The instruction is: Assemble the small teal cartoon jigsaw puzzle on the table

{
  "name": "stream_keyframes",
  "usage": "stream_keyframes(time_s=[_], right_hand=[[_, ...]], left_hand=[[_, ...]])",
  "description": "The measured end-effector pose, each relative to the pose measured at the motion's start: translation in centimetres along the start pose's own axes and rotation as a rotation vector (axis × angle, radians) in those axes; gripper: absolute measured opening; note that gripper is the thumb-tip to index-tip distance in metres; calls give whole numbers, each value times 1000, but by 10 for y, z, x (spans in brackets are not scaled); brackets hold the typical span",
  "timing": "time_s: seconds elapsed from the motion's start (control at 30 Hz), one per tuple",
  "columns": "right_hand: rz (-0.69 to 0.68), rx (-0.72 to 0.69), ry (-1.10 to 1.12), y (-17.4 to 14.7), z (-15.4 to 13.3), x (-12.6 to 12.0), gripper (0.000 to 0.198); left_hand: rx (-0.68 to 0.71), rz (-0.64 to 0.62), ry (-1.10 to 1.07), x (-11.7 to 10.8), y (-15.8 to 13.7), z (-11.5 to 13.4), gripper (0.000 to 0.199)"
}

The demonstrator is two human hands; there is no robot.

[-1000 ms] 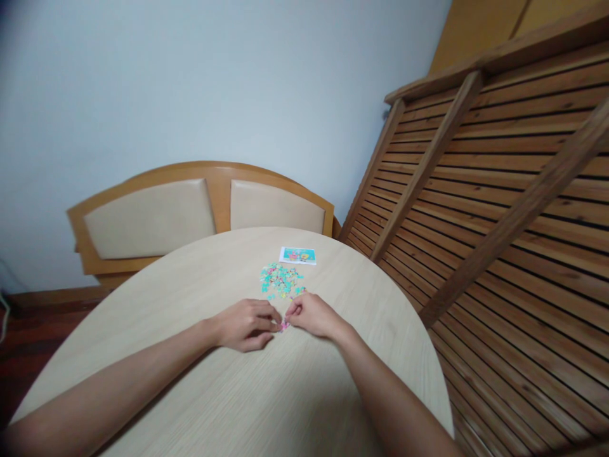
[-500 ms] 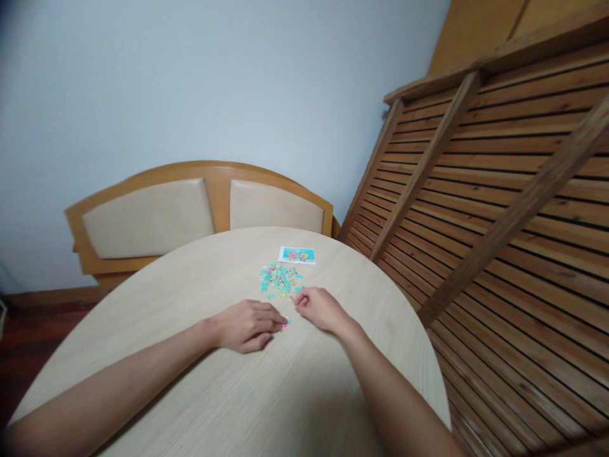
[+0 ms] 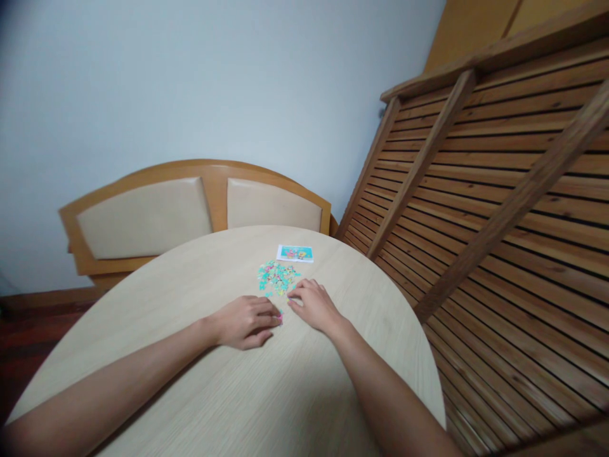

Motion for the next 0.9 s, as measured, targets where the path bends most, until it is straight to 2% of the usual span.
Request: stream_keyframes(time_s=[0.2, 0.43, 0.6, 0.8, 0.9], right_hand=[[-108, -6, 84, -3, 1, -11, 16], [-277, -98, 277, -8, -5, -20, 29], [-247, 59, 309, -8, 2, -20, 21], [-347, -71, 372, -9, -7, -15, 21], [-369, -79, 406, -9, -10, -13, 25]], left_hand=[[-35, 41, -60, -1, -1, -3, 28], [-37, 65, -91, -1, -1, -6, 29], [-32, 74, -92, -1, -1, -6, 30], [-50, 63, -93, 0, -1, -7, 31], [-53, 60, -92, 0, -1, -7, 30]])
Point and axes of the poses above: each hand's wrist, its own y-axis towards the middle knuckle, its own x-axis out of the palm, z = x × y, the point moved 4 cm from there along y, towards the middle knuckle, and after that the axes turned 1 degree about y, right-handed, at the moved point
